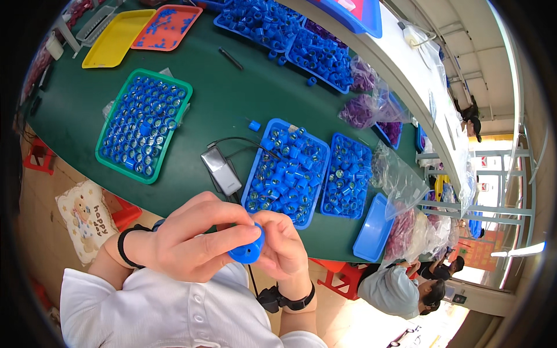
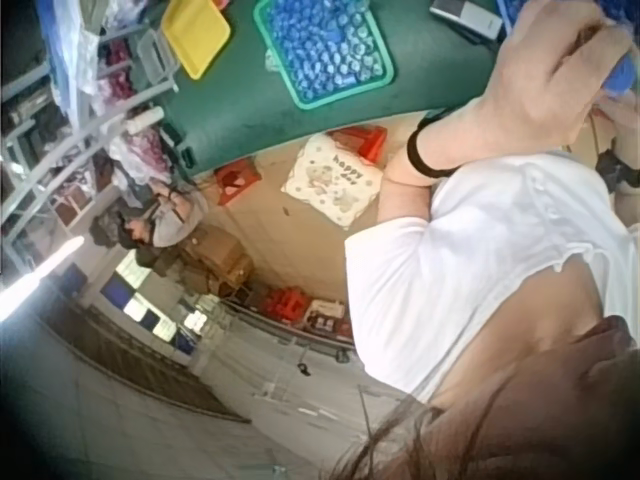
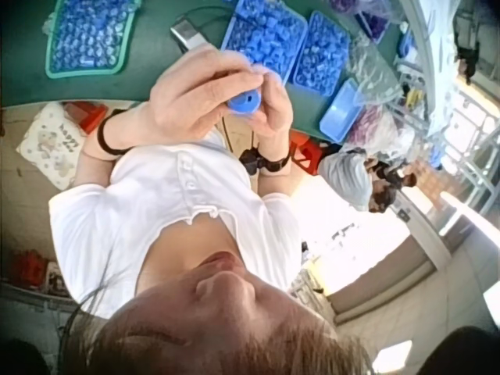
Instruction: The worker is assembling small blue and purple components, inserting circuit boards into housings and using a screwdriver.
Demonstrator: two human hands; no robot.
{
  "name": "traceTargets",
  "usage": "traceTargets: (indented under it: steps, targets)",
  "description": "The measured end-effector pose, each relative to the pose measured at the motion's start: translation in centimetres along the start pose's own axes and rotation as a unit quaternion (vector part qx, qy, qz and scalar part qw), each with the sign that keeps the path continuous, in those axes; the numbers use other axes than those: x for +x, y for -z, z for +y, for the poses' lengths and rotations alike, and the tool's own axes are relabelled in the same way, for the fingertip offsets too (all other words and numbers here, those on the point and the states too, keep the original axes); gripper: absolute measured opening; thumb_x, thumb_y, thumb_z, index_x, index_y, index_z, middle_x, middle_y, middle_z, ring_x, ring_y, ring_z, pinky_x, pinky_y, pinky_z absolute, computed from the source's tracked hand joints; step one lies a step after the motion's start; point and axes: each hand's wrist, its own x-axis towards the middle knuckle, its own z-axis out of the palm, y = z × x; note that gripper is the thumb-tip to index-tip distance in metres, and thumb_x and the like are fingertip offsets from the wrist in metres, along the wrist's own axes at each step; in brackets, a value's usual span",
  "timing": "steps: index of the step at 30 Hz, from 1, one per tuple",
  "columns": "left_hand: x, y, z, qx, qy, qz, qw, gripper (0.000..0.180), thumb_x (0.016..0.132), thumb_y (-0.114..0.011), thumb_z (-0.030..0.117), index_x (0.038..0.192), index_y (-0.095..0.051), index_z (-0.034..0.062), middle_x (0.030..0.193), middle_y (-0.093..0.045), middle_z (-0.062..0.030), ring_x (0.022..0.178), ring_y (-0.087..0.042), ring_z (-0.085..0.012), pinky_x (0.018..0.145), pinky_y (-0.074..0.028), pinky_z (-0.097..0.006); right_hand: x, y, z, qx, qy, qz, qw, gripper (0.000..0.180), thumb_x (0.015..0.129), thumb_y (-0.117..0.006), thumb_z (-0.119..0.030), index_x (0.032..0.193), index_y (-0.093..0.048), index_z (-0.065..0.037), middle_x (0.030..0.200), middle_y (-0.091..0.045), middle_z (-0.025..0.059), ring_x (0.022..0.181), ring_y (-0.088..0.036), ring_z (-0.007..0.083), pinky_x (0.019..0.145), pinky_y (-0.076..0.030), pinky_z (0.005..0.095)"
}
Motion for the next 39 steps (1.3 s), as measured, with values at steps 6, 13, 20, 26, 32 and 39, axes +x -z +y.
traceTargets:
  steps: [6,13,20,26,32,39]
  targets:
    - [0.4,0.5,-0.2,0.050,-0.018,-0.019,0.998,0.052,0.054,-0.064,-0.010,0.105,-0.057,-0.0059,0.094,-0.057,-0.0166,0.063,-0.050,-0.0195,0.054,-0.040,-0.027,0.5,-1.3,-1.1,0.050,-0.064,-0.033,0.996,0.032,0.091,-0.052,-0.026,0.111,-0.049,-0.001,0.078,-0.058,0.0070,0.039,-0.034,0.0026,0.036,-0.022,0.0178]
    - [0.2,0.8,-0.8,0.082,-0.037,-0.053,0.995,0.052,0.056,-0.066,-0.006,0.106,-0.056,-0.0064,0.094,-0.058,-0.0171,0.063,-0.050,-0.0198,0.052,-0.039,-0.027,1.0,-2.1,-1.3,0.121,-0.086,0.022,0.989,0.023,0.089,-0.055,-0.018,0.103,-0.049,-0.001,0.069,-0.055,0.0039,0.035,-0.034,0.0016,0.033,-0.020,0.0180]
    - [0.5,0.3,0.2,0.056,-0.024,-0.033,0.998,0.049,0.058,-0.069,0.000,0.105,-0.056,-0.0074,0.091,-0.059,-0.0170,0.063,-0.052,-0.0209,0.050,-0.039,-0.027,1.6,-1.0,0.3,0.134,0.014,-0.104,0.985,0.022,0.085,-0.060,-0.012,0.093,-0.042,-0.005,0.068,-0.054,0.0051,0.033,-0.034,0.0034,0.032,-0.021,0.0184]
    - [0.3,-0.3,0.8,0.122,-0.066,0.020,0.990,0.047,0.056,-0.067,-0.005,0.101,-0.056,-0.0097,0.087,-0.058,-0.0193,0.063,-0.053,-0.0219,0.050,-0.040,-0.028,1.1,-1.6,0.7,0.103,0.024,-0.036,0.994,0.024,0.085,-0.061,-0.016,0.094,-0.041,-0.006,0.074,-0.056,0.0052,0.035,-0.037,0.0035,0.033,-0.025,0.0184]
    - [0.1,-0.4,0.9,0.153,-0.108,0.052,0.981,0.046,0.055,-0.066,-0.007,0.099,-0.056,-0.0107,0.087,-0.057,-0.0197,0.064,-0.054,-0.0232,0.053,-0.043,-0.028,0.4,-1.4,0.9,0.181,-0.046,-0.070,0.980,0.034,0.085,-0.061,-0.018,0.114,-0.049,-0.005,0.080,-0.059,0.0037,0.037,-0.037,0.0017,0.037,-0.028,0.0176]
    - [0.2,-0.2,1.2,0.144,-0.107,0.038,0.983,0.047,0.054,-0.066,-0.006,0.100,-0.057,-0.0104,0.088,-0.057,-0.0193,0.064,-0.054,-0.0226,0.053,-0.042,-0.027,0.4,-1.5,0.5,0.215,-0.077,-0.127,0.965,0.039,0.087,-0.057,-0.020,0.120,-0.046,-0.001,0.075,-0.059,0.0044,0.037,-0.038,0.0027,0.036,-0.027,0.0173]
